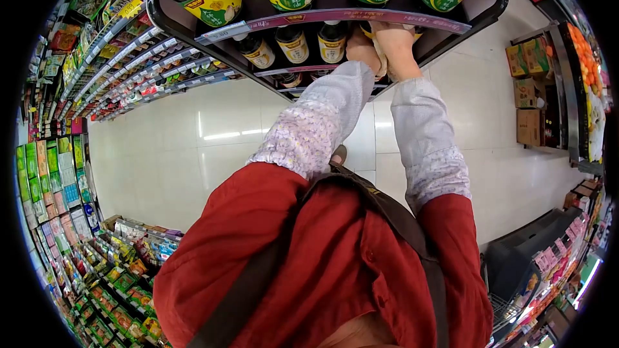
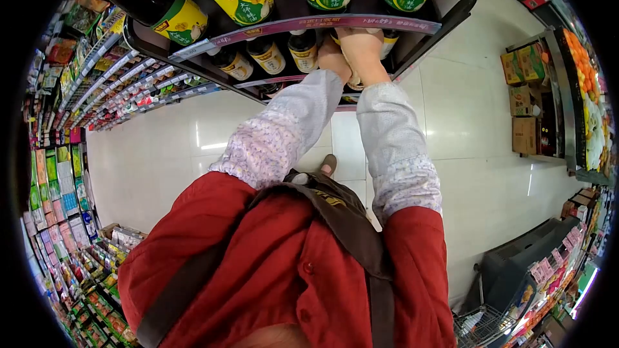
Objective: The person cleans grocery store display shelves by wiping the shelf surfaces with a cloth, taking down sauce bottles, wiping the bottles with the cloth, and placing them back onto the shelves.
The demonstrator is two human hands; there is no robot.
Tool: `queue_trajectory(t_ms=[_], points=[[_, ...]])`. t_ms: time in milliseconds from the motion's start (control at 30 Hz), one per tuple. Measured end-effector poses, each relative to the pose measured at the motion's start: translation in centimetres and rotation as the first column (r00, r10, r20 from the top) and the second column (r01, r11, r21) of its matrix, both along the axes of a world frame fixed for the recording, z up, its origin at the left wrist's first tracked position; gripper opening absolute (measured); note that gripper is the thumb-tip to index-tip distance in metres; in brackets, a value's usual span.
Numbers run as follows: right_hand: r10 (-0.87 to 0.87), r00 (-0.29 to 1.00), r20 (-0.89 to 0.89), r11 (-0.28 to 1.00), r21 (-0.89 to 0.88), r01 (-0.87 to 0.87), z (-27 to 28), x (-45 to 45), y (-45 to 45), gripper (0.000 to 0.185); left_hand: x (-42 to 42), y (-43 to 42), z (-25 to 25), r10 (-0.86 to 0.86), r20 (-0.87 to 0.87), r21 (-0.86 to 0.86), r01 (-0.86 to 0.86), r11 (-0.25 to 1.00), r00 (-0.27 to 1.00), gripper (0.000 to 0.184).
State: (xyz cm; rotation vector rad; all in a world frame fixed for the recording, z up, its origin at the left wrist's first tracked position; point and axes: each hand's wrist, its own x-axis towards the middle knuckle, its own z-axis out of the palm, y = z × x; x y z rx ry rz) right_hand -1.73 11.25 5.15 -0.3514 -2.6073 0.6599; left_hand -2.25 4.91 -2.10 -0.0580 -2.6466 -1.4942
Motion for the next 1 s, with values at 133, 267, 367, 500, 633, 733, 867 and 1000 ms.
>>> queue_trajectory(t_ms=[133, 267, 367, 500, 633, 733, 867, 1000], points=[[0.002, 0.994, -0.114, 0.918, -0.393, -0.047, 0.7, 2.0, -0.6, 0.029, 0.7, 0.4, -0.3, 0.142, 0.027, -0.023, -0.141, 0.99, 0.99, 0.047], [0.032, 0.989, -0.143, 0.866, -0.49, -0.099, -0.3, 3.3, 0.2, 0.03, 1.2, 0.2, 0.1, 0.187, 0.108, -0.043, -0.184, 0.982, 0.976, 0.04], [-0.074, 0.97, -0.233, 0.77, -0.631, -0.093, -1.3, 5.8, 0.3, 0.028, 1.3, -0.3, -0.3, 0.16, 0.099, -0.045, -0.156, 0.987, 0.982, 0.046], [-0.176, 0.927, -0.331, 0.859, -0.512, -0.019, -1.1, 9.4, 1.2, 0.025, 2.1, -0.6, 1.4, 0.141, 0.1, -0.054, -0.136, 0.989, 0.985, 0.068], [-0.189, 0.954, -0.234, 0.959, -0.252, 0.128, -1.6, 7.3, 2.4, 0.028, 2.7, -1.4, 1.0, 0.023, 0.038, 0.009, -0.023, 1.0, 0.999, 0.075], [-0.184, 0.923, -0.337, 0.982, -0.095, 0.161, -1.8, 3.4, 2.8, 0.035, 3.0, -1.5, 1.7, 0.032, 0.091, -0.018, -0.03, 0.999, 0.995, 0.074], [-0.329, 0.929, -0.169, 0.932, 0.101, 0.348, -3.8, -1.2, 5.4, 0.036, 2.3, -2.3, 2.0, -0.05, 0.116, -0.066, 0.058, 0.996, 0.992, 0.073], [-0.258, 0.96, -0.109, 0.875, 0.395, 0.28, -2.8, -1.1, 6.2, 0.042, 2.1, -2.5, 2.0, -0.076, 0.173, -0.096, 0.094, 0.991, 0.982, 0.071]])
